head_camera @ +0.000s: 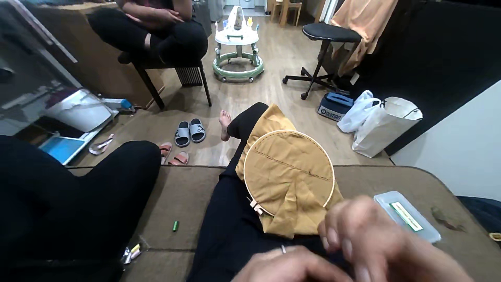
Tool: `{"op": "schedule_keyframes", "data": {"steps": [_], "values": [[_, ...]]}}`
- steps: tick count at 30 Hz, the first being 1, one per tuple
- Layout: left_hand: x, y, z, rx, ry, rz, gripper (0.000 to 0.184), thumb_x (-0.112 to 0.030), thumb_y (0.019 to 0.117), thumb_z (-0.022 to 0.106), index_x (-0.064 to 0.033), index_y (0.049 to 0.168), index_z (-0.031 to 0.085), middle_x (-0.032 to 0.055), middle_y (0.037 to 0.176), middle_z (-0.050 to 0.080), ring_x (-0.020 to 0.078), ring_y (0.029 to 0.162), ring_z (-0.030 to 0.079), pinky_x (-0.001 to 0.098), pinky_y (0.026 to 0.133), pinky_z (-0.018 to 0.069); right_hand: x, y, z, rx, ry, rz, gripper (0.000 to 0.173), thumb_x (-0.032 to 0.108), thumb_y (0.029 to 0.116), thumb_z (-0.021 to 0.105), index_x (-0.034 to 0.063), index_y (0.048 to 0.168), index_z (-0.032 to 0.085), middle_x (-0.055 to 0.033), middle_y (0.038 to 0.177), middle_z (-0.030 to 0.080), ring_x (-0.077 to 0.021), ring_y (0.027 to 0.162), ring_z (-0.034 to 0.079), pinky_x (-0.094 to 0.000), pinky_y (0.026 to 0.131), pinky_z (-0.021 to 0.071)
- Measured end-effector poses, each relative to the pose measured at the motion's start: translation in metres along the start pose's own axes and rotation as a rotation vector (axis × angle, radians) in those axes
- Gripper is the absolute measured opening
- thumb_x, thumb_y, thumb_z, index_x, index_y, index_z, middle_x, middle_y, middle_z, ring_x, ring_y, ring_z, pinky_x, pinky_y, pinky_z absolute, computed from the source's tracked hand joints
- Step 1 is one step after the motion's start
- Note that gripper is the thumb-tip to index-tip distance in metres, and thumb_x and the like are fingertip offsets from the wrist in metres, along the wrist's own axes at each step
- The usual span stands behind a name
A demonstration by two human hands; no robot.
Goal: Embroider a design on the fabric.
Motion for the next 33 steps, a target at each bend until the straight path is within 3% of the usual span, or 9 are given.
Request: {"op": "schedule_keyframes", "data": {"steps": [2,5,11,19,25,30,33], "values": [[0.012,0.002,-0.015,-0.141,-0.023,-0.017,0.044,-0.034,0.109,0.048,0.0055,0.118,0.065,0.0099,0.115,0.069,0.0086,0.108,0.066,0.0302,0.097,0.0549,-0.029,-0.003,-0.012,-0.063,0.178,0.112,0.008,0.027,0.1016,0.063,0.0203,0.102,0.068,0.0116,0.096,0.064,0.0008,0.093,0.062,-0.0205,0.085,0.0531],[0.023,0.002,-0.031,-0.269,-0.002,-0.012,0.033,-0.029,0.1061,0.055,-0.0007,0.111,0.071,0.0019,0.108,0.069,0.0038,0.102,0.065,0.0234,0.089,0.0558,-0.056,-0.011,-0.011,-0.11,0.414,0.217,0.008,0.022,0.0993,0.066,0.0189,0.104,0.071,0.0082,0.095,0.068,-0.0022,0.09,0.065,-0.0221,0.084,0.0557],[0.025,-0.002,-0.035,-0.378,0.126,0.024,0.023,-0.022,0.0986,0.069,0.0007,0.098,0.071,0.003,0.097,0.071,0.0032,0.092,0.067,0.0212,0.082,0.0584,-0.068,-0.016,-0.003,-0.153,0.528,0.276,0.008,0.018,0.0992,0.065,0.0166,0.105,0.07,0.0041,0.093,0.07,-0.005,0.088,0.068,-0.0247,0.083,0.0574],[0.025,-0.004,-0.04,-0.422,0.101,0.04,0.027,-0.026,0.1024,0.062,-0.001,0.097,0.071,-0.0004,0.096,0.071,-0.0003,0.09,0.067,0.0179,0.08,0.0573,-0.069,-0.016,0.002,-0.148,0.414,0.248,0.007,0.019,0.0996,0.065,0.0171,0.104,0.071,0.0076,0.098,0.067,-0.0014,0.093,0.064,-0.022,0.085,0.0553],[0.029,-0.004,-0.042,-0.435,0.089,0.036,0.019,-0.021,0.098,0.069,-0.0016,0.099,0.071,-0.0005,0.097,0.07,0.0012,0.09,0.067,0.0197,0.079,0.0592,-0.073,-0.017,0.005,-0.171,0.406,0.276,0.005,0.019,0.0987,0.066,0.0176,0.102,0.07,0.0083,0.099,0.064,-0.0015,0.093,0.062,-0.0229,0.087,0.0553],[0.029,-0.005,-0.046,-0.427,0.179,0.062,0.026,-0.028,0.1002,0.065,-0.0032,0.093,0.068,0.0,0.092,0.068,0.0008,0.089,0.066,0.0175,0.078,0.0571,-0.074,-0.018,0.002,-0.187,0.404,0.265,0.007,0.022,0.0995,0.065,0.0179,0.102,0.071,0.0086,0.099,0.064,-0.0004,0.091,0.062,-0.02,0.082,0.0544],[0.027,-0.011,-0.061,-0.453,0.284,0.078,0.029,-0.035,0.1041,0.058,-0.0085,0.094,0.065,-0.0021,0.092,0.066,0.0025,0.091,0.065,0.0212,0.083,0.0559,-0.073,-0.018,-0.004,-0.21,0.456,0.288,0.01,0.025,0.0999,0.065,0.018,0.102,0.071,0.0061,0.096,0.067,-0.0035,0.089,0.064,-0.0224,0.08,0.0552]]}}
Point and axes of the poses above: each hand's wrist, its own y-axis towards the middle knuckle, its own z-axis out of the palm, x = y × z, the point moved 9 cm from there along y, towards the middle knuckle
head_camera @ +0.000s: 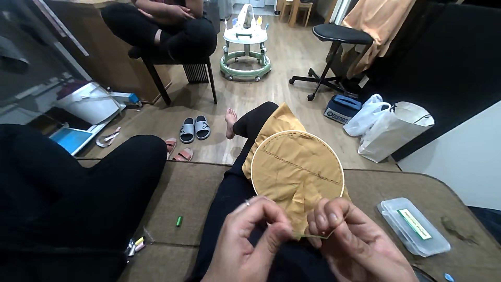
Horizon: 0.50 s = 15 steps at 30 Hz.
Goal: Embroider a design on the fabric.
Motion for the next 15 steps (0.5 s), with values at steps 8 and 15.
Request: {"op": "schedule_keyframes", "data": {"steps": [8,15], "values": [[0.011,-0.03,-0.149,-0.437,0.328,-0.097,0.018,-0.043,0.1054,0.052,-0.0294,0.096,0.06,-0.015,0.088,0.064,0.0009,0.087,0.065,0.0199,0.083,0.0568,0.03,-0.009,-0.001,0.079,0.066,-0.045,0.008,0.023,0.1012,0.063,0.0186,0.102,0.069,0.0054,0.09,0.068,-0.0075,0.086,0.068,-0.026,0.079,0.0577],[0.008,-0.08,-0.23,-0.673,0.473,-0.215,0.018,-0.016,0.1061,0.038,-0.0196,0.097,0.053,-0.0148,0.083,0.06,-0.0011,0.08,0.065,0.0179,0.077,0.0582,0.049,-0.012,0.015,0.213,-0.151,-0.183,0.008,0.024,0.1032,0.061,0.0181,0.103,0.066,0.0058,0.092,0.068,-0.0082,0.09,0.069,-0.0278,0.084,0.0572]]}}
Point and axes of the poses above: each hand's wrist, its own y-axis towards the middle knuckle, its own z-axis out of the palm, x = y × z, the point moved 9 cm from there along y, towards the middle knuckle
